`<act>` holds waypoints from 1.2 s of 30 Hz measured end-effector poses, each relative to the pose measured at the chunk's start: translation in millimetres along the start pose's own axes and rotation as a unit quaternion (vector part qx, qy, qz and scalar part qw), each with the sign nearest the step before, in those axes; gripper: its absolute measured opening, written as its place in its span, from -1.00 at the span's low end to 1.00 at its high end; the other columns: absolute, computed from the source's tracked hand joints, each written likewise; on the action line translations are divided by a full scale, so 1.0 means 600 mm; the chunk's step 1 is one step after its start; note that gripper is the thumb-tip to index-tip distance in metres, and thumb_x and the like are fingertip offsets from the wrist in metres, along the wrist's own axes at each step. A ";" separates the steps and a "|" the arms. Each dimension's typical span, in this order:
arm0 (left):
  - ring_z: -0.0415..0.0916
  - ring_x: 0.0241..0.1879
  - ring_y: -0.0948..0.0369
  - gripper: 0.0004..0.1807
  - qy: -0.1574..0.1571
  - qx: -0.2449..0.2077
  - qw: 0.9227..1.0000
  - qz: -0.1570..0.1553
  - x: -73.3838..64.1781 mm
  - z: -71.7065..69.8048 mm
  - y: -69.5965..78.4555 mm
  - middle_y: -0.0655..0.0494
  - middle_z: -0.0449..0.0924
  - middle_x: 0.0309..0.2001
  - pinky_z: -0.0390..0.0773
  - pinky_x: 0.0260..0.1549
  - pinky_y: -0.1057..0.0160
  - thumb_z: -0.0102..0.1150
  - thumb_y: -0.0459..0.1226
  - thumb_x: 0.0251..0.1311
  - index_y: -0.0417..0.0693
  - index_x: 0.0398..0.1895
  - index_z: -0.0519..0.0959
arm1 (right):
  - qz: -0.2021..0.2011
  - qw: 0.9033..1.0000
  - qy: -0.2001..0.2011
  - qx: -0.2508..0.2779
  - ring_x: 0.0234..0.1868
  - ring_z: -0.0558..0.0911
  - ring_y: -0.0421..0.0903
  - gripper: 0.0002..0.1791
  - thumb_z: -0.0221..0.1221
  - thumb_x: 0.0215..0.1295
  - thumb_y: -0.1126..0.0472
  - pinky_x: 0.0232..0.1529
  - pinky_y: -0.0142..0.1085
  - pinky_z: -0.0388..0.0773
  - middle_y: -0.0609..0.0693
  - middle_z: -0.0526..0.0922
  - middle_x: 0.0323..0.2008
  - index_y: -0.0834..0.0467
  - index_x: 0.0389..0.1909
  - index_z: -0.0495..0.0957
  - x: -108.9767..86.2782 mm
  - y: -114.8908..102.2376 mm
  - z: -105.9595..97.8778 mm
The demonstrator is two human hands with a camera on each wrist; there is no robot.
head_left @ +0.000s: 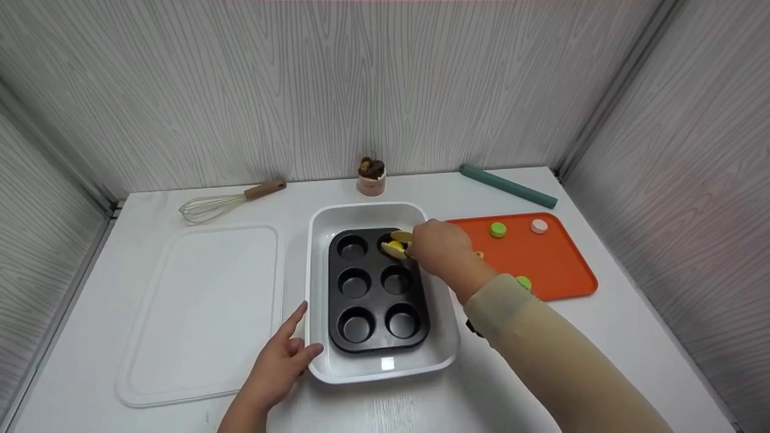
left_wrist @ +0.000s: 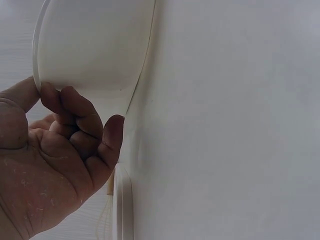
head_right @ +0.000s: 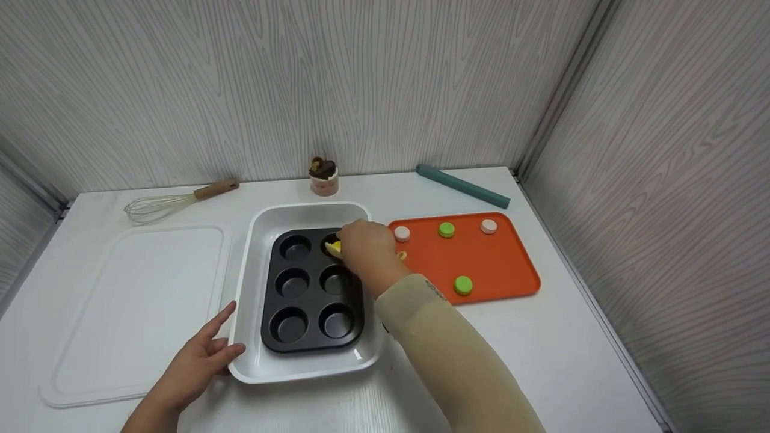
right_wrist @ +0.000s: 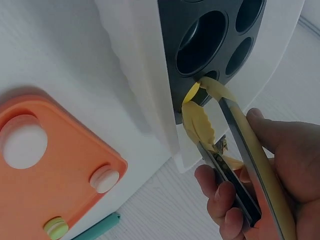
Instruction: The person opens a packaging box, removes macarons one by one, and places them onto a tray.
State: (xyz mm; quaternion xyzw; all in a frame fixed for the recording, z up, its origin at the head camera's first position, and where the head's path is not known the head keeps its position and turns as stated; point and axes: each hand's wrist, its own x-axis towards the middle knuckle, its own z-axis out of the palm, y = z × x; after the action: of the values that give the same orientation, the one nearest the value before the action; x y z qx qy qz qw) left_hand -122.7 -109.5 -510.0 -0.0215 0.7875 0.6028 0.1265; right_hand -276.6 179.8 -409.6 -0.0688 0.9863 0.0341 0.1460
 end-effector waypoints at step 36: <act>0.23 -0.66 0.27 -0.06 0.007 -0.011 1.000 -0.010 0.001 0.002 -0.001 0.14 0.36 -0.64 0.31 -0.61 0.35 0.37 -0.36 0.37 0.04 0.72 0.11 | 0.023 0.995 -0.013 0.094 -0.33 0.61 0.04 -0.52 0.32 0.42 -0.22 -0.37 -0.16 0.54 0.06 0.65 -0.32 0.17 -0.15 0.63 -0.006 0.027 -0.012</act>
State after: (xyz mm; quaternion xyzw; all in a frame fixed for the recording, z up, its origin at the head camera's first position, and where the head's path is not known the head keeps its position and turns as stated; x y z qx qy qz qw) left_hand -123.2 -108.3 -511.4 -0.0356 0.7813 0.6101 0.1268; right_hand -277.7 195.7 -401.0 -0.0310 0.9844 -0.0549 0.1640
